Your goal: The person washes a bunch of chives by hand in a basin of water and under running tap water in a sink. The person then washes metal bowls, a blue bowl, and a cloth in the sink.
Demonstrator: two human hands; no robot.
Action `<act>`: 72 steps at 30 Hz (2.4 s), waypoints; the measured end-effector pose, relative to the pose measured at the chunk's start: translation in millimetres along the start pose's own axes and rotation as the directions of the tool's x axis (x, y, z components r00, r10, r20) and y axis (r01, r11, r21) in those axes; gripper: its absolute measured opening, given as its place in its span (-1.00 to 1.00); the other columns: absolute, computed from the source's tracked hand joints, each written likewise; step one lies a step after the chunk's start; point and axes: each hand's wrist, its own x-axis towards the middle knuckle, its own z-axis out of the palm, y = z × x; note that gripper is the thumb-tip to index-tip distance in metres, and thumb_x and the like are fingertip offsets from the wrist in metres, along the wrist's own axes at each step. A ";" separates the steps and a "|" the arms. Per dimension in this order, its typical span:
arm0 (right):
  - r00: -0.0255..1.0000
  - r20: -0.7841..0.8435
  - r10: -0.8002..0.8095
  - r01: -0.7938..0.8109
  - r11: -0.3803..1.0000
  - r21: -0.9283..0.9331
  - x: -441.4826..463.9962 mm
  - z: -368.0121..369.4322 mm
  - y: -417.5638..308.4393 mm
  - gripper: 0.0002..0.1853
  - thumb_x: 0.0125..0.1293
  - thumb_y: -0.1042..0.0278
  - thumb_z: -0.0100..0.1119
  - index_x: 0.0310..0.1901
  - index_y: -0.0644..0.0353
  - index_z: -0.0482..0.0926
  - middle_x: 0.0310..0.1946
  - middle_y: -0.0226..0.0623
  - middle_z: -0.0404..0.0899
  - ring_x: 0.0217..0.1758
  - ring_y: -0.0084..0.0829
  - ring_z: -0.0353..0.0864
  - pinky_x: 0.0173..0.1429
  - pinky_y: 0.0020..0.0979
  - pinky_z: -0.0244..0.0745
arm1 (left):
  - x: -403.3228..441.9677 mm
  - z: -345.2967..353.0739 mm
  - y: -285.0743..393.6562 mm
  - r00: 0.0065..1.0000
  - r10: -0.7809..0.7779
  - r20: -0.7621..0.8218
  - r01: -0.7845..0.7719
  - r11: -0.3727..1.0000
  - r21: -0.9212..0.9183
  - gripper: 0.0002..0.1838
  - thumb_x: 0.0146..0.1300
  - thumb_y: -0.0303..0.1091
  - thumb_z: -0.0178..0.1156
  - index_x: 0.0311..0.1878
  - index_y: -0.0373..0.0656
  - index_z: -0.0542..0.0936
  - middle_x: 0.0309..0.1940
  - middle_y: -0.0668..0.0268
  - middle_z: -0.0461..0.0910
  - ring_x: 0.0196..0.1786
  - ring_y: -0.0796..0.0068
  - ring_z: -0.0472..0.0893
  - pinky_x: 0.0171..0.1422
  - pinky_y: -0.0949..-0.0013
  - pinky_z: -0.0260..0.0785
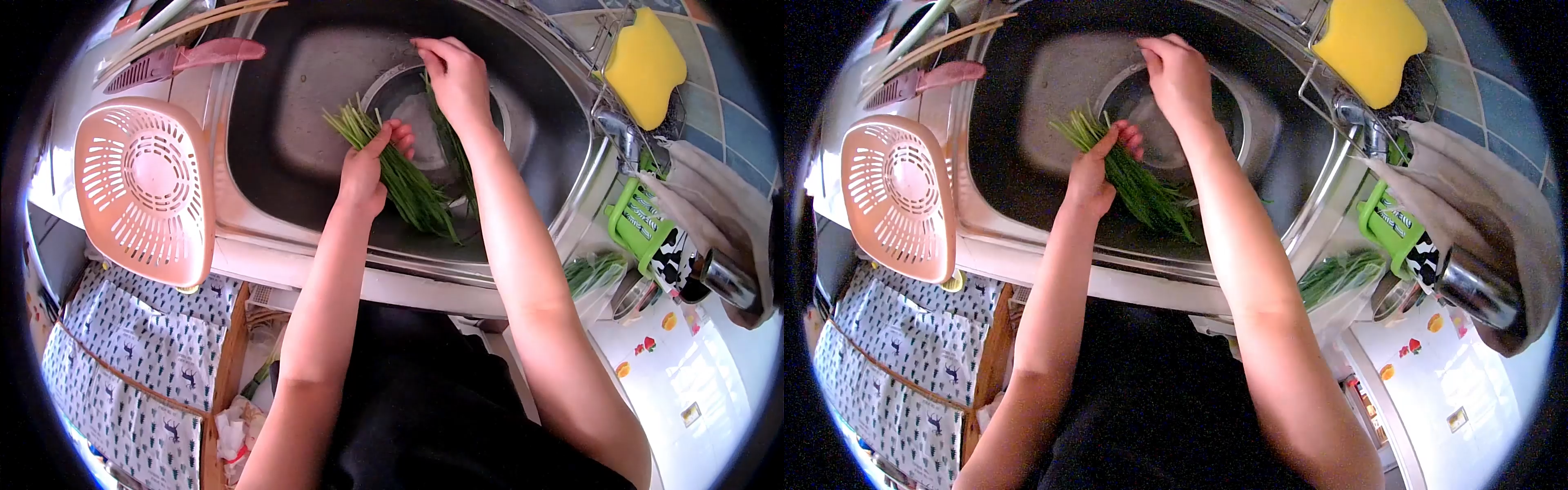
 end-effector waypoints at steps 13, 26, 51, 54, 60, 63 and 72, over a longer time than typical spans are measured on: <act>0.765 0.161 0.623 -0.638 0.767 0.067 -88.1 -32.9 34.8 -0.82 0.16 0.41 0.30 -0.19 0.18 0.58 -0.44 -0.32 0.58 -0.47 -0.50 0.57 -0.30 -0.40 0.49 | 10.1 -11.6 -1.8 0.999 0.019 -0.041 -0.020 1.000 -0.005 -0.77 0.34 -0.46 0.06 0.04 -0.23 0.45 -0.17 0.25 0.59 -0.15 0.41 0.58 0.00 0.31 0.47; 0.731 0.481 0.485 -0.682 0.544 0.489 -110.6 -7.6 -9.3 -0.66 0.40 0.10 0.11 -0.06 0.26 0.51 -0.30 -0.35 0.55 -0.15 -0.59 0.46 0.00 -0.49 0.36 | 2.2 5.9 0.8 0.960 0.078 0.268 -0.060 0.995 -0.073 -0.49 0.21 -0.53 -0.14 0.27 -0.32 0.33 0.20 0.08 0.45 0.30 0.24 0.40 0.43 0.20 0.19; 0.566 0.544 0.620 -0.273 0.763 -0.586 -137.3 10.2 28.0 -0.39 0.20 0.35 0.14 0.21 0.36 0.12 -0.25 0.17 0.60 -0.22 0.10 0.63 -0.18 -0.03 0.55 | 58.6 0.7 -34.0 0.896 -0.210 -0.391 0.372 0.835 0.404 -0.66 0.34 -0.20 0.02 0.14 -0.05 0.47 0.19 0.24 0.42 0.16 0.26 0.37 0.14 0.07 0.20; 0.701 0.349 0.622 -0.374 0.737 -0.563 -144.1 12.4 36.3 -0.44 0.21 0.39 0.05 0.22 0.36 0.14 -0.37 0.12 0.62 -0.29 0.07 0.65 -0.24 -0.04 0.56 | 65.1 -8.3 -40.7 0.904 -0.193 -0.382 0.367 0.808 0.462 -0.75 0.30 -0.25 0.04 -0.01 -0.08 0.52 0.16 0.22 0.40 0.09 0.28 0.37 0.15 0.10 0.19; 0.417 0.569 0.709 -0.315 0.700 -0.641 -144.2 5.9 13.6 -0.63 0.26 0.33 -0.08 0.07 0.31 0.30 -0.21 0.20 0.60 -0.09 0.15 0.60 -0.01 0.07 0.47 | 49.1 -3.4 -48.0 0.911 -0.104 -0.399 0.285 0.859 0.426 -0.85 0.24 -0.34 0.09 -0.16 -0.13 0.49 -0.08 0.21 0.39 -0.03 0.30 0.32 0.18 0.13 0.16; 0.417 0.474 0.776 -0.338 0.616 -0.711 -134.7 -4.4 24.2 -0.70 0.27 0.38 -0.09 0.00 0.30 0.41 -0.14 0.16 0.59 -0.04 0.09 0.61 0.05 -0.03 0.50 | 46.5 -2.8 -47.7 0.905 -0.089 -0.416 0.263 0.885 0.383 -0.83 0.21 -0.37 0.10 -0.14 -0.16 0.49 -0.08 0.20 0.39 0.00 0.29 0.33 0.19 0.16 0.16; 0.152 0.779 0.609 -0.268 0.784 -0.560 -134.8 -18.9 14.7 -0.64 0.30 0.32 -0.07 0.06 0.35 0.40 -0.31 0.13 0.62 -0.17 -0.01 0.65 -0.14 -0.09 0.49 | 46.1 -15.6 -62.1 0.904 -0.266 -0.335 0.366 0.885 0.286 -0.79 0.26 -0.31 0.11 -0.07 -0.12 0.50 -0.22 0.26 0.50 -0.23 0.32 0.48 -0.09 0.29 0.37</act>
